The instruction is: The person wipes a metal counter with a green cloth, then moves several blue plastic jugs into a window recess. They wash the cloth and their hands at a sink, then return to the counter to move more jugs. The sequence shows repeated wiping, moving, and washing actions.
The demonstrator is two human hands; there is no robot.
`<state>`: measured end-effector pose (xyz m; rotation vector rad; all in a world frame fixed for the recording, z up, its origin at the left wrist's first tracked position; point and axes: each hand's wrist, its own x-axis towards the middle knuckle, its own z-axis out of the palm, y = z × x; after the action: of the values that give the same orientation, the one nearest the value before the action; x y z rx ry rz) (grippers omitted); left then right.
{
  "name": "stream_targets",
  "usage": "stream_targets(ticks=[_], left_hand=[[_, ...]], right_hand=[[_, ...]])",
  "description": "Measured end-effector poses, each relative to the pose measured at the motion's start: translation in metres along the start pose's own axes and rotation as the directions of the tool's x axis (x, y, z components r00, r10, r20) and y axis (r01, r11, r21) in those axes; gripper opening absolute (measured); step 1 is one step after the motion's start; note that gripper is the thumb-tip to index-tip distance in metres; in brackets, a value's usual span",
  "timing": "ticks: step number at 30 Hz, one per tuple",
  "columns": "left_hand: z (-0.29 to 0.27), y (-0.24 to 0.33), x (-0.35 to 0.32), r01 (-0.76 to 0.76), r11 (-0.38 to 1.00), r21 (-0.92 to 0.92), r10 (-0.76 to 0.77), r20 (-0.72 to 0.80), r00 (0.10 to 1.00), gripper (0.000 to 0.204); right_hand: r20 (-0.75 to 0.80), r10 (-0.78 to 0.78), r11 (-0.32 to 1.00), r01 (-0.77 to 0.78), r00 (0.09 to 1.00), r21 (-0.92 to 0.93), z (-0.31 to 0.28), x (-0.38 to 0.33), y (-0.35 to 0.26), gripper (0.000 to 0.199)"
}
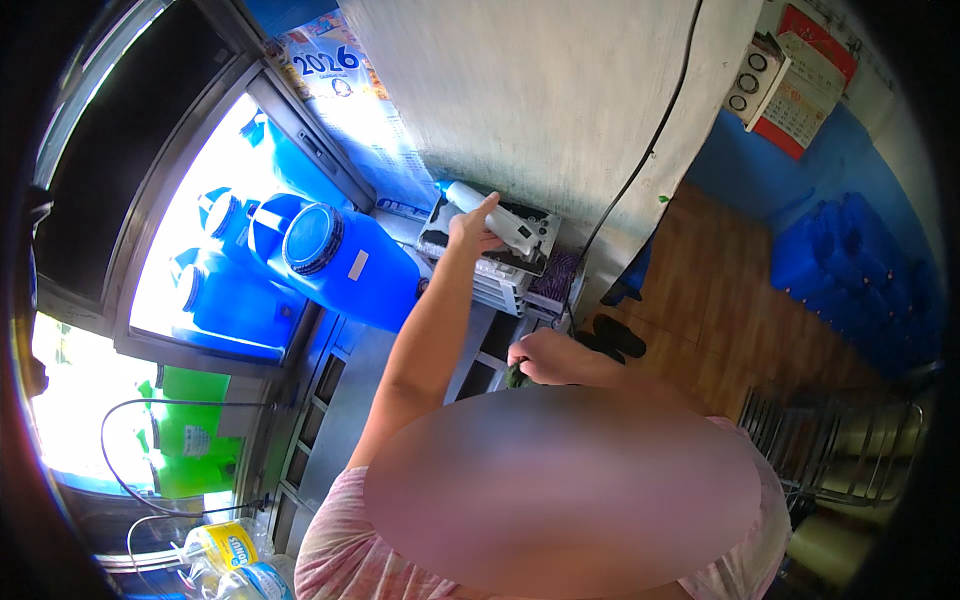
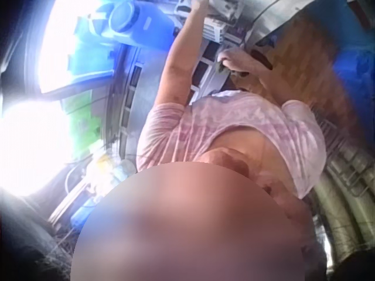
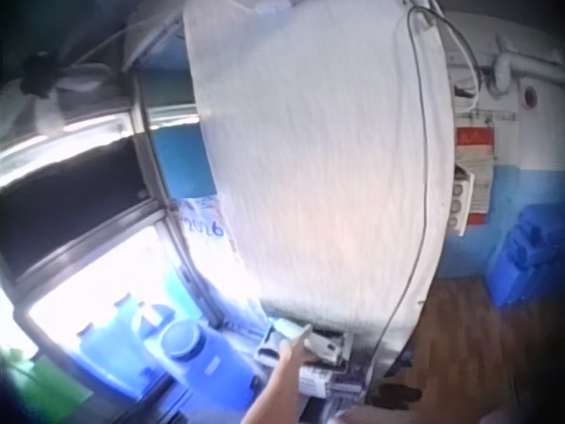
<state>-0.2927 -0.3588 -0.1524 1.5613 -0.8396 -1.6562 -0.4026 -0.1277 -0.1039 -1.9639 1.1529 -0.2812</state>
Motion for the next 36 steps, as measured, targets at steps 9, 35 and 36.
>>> stream_targets(ticks=[9,35,36], left_hand=[[-0.014,-0.009,-0.009,-0.039,0.964,-0.261,0.066,0.095,0.993,0.054],[-0.047,0.011,-0.034,-0.057,0.995,0.076,0.034,0.275,0.961,0.057],[-0.050,0.012,-0.037,-0.095,0.994,0.055,0.079,0.237,0.968,0.054]], right_hand=[[-0.155,-0.634,0.438,0.187,0.758,-0.879,0.040,0.096,0.055,0.033],[-0.005,-0.160,0.787,0.124,0.987,-0.605,0.188,0.160,0.190,0.035],[0.137,-0.152,0.558,0.200,0.979,-0.805,0.185,0.154,0.188,0.032]])
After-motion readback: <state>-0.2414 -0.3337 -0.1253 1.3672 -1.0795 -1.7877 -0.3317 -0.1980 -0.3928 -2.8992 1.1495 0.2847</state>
